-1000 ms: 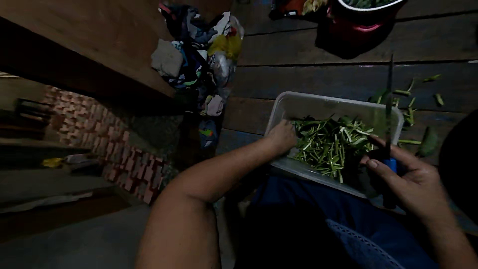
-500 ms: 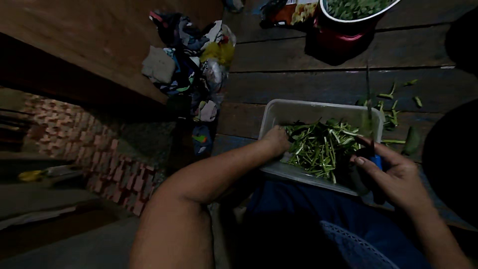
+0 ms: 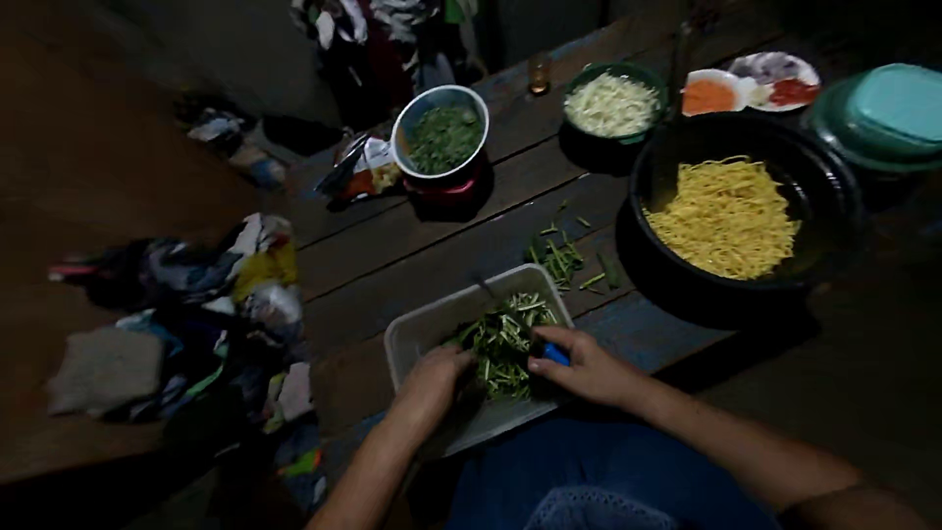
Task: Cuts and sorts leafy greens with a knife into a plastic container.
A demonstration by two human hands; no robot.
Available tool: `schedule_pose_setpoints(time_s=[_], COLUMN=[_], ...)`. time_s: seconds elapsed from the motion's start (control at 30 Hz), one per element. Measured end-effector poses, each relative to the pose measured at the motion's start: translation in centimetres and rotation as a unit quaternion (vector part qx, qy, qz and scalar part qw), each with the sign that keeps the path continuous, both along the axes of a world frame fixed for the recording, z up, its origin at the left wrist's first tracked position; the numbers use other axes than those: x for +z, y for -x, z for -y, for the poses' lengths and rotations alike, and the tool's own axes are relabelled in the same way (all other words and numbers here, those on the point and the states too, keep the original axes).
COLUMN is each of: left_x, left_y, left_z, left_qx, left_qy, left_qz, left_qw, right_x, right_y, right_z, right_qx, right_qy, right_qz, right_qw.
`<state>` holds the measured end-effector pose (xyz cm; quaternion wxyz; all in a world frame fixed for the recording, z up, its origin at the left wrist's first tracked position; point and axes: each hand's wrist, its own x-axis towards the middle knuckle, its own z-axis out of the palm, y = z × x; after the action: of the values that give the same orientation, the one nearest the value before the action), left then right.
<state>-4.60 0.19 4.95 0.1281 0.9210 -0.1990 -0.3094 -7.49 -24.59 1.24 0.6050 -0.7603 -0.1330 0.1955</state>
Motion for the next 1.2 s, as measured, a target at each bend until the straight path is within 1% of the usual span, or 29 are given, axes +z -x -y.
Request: schedule_pose_setpoints(time_s=[0.07, 0.13, 0.3, 0.4, 0.53, 0.6, 0.67, 0.73, 0.8, 0.87, 0.97, 1.07, 1.1, 1.2], left_x=[0.6, -0.2, -2.8, -3.2, -3.3, -3.4, -3.5, -3.5, -3.7, -3.9, -4.5, -5.3, -5.7, -6.5], left_y=[1.2, 2.3, 3.4, 3.6, 3.8, 3.8, 3.9, 4.0, 4.1, 4.1, 4.0, 4.0, 4.1, 4.1], left_z=[0.5, 1.1, 1.8, 1.8, 1.8, 1.7, 1.7, 1.8, 2.0, 2.2, 2.9, 3.9, 4.2, 4.1], left_qx=[0.026, 0.053, 0.105, 0.126, 0.151, 0.159, 0.174, 0.194, 0.216, 0.254, 0.322, 0.364, 0.368, 0.352], left_qy=[0.134, 0.221, 0.342, 0.387, 0.44, 0.469, 0.493, 0.508, 0.525, 0.548, 0.587, 0.613, 0.616, 0.609], left_qz=[0.015, 0.021, 0.034, 0.016, -0.032, -0.04, -0.043, -0.051, -0.05, -0.056, -0.066, -0.069, -0.062, -0.046], left_qw=[0.991, 0.974, 0.933, 0.913, 0.884, 0.868, 0.851, 0.838, 0.821, 0.795, 0.74, 0.697, 0.694, 0.71], right_x=[0.0, -0.1, 0.1, 0.3, 0.1, 0.0, 0.2, 0.1, -0.2, -0.2, -0.1, -0.2, -0.2, -0.5], right_y=[0.3, 0.6, 1.6, 2.0, 2.2, 2.2, 2.1, 2.1, 1.9, 1.6, 1.4, 1.4, 1.3, 1.0], right_z=[-1.0, -1.8, -2.5, -2.4, -2.4, -2.4, -2.1, -2.0, -1.9, -1.9, -1.9, -2.5, -2.6, -3.0], right_qx=[0.01, 0.007, -0.04, -0.063, -0.053, -0.044, -0.031, -0.02, -0.012, -0.01, -0.01, -0.04, -0.054, -0.075], right_qy=[-0.028, -0.052, -0.052, -0.036, -0.018, -0.038, -0.06, -0.104, -0.139, -0.152, -0.14, -0.135, -0.131, -0.099], right_qz=[0.003, 0.006, 0.001, -0.017, -0.03, -0.049, -0.093, -0.134, -0.146, -0.155, -0.152, -0.151, -0.156, -0.15], right_qw=[1.0, 0.999, 0.998, 0.997, 0.998, 0.997, 0.993, 0.985, 0.979, 0.976, 0.978, 0.978, 0.978, 0.981])
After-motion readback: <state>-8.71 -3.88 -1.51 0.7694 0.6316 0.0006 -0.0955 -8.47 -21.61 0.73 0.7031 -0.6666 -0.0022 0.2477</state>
